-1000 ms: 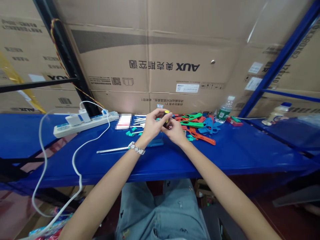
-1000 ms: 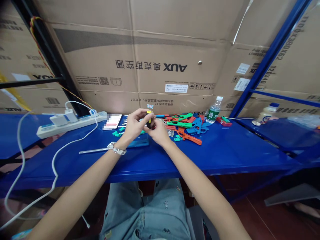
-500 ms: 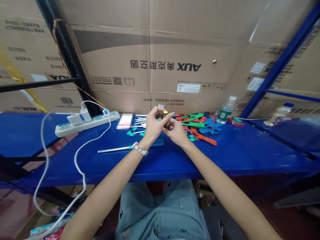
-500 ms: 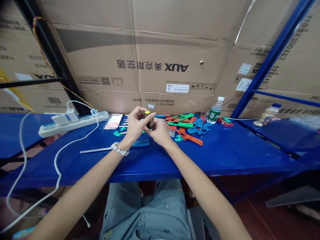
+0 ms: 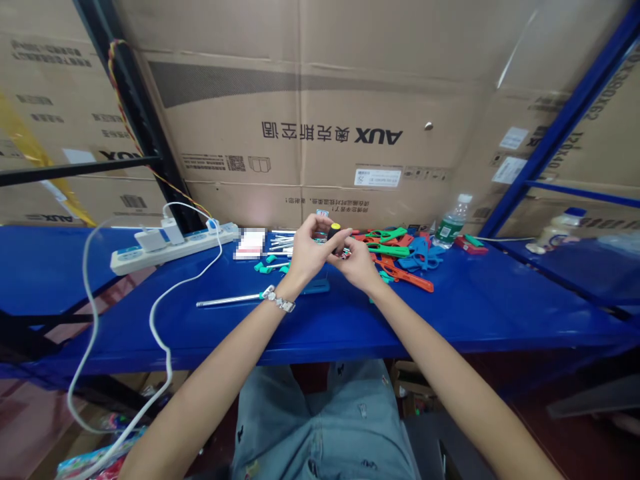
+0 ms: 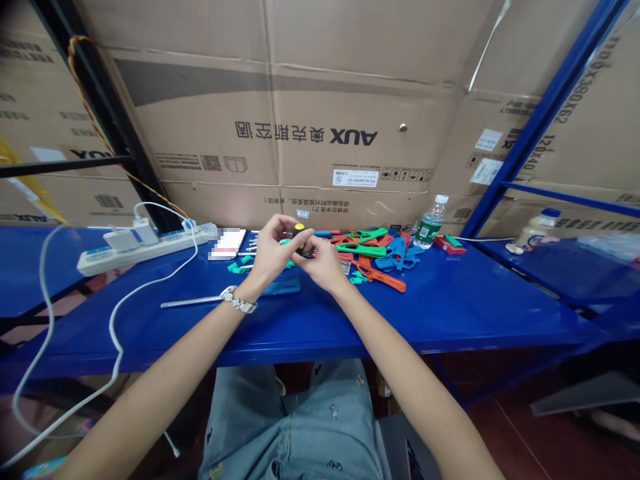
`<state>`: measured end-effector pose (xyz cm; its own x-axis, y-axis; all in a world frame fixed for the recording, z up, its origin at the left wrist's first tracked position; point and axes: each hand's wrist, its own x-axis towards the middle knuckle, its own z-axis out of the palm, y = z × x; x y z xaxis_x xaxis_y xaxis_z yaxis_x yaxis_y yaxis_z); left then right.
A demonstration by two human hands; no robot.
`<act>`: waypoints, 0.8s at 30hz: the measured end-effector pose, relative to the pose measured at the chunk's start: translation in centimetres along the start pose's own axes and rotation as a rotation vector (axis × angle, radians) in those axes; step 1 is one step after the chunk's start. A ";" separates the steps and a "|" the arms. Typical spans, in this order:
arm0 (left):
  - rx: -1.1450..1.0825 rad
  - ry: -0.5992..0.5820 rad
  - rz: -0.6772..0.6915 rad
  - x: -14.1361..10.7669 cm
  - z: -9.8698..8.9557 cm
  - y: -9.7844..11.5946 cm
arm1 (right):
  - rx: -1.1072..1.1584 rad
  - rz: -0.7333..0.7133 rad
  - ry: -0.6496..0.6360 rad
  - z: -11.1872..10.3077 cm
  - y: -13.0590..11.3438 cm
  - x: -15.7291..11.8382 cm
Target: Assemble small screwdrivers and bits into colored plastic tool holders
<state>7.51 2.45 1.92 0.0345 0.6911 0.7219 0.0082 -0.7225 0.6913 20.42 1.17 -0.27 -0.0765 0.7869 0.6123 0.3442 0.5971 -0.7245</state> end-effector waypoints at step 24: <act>0.021 -0.337 0.010 0.8 -1.8 0.2 | 0.126 0.029 -0.228 -0.8 -0.4 0.0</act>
<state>5.70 2.84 2.69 0.3630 0.6420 0.6753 0.0268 -0.7317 0.6812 21.08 0.83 0.27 -0.2824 0.8101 0.5138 0.2315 0.5773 -0.7831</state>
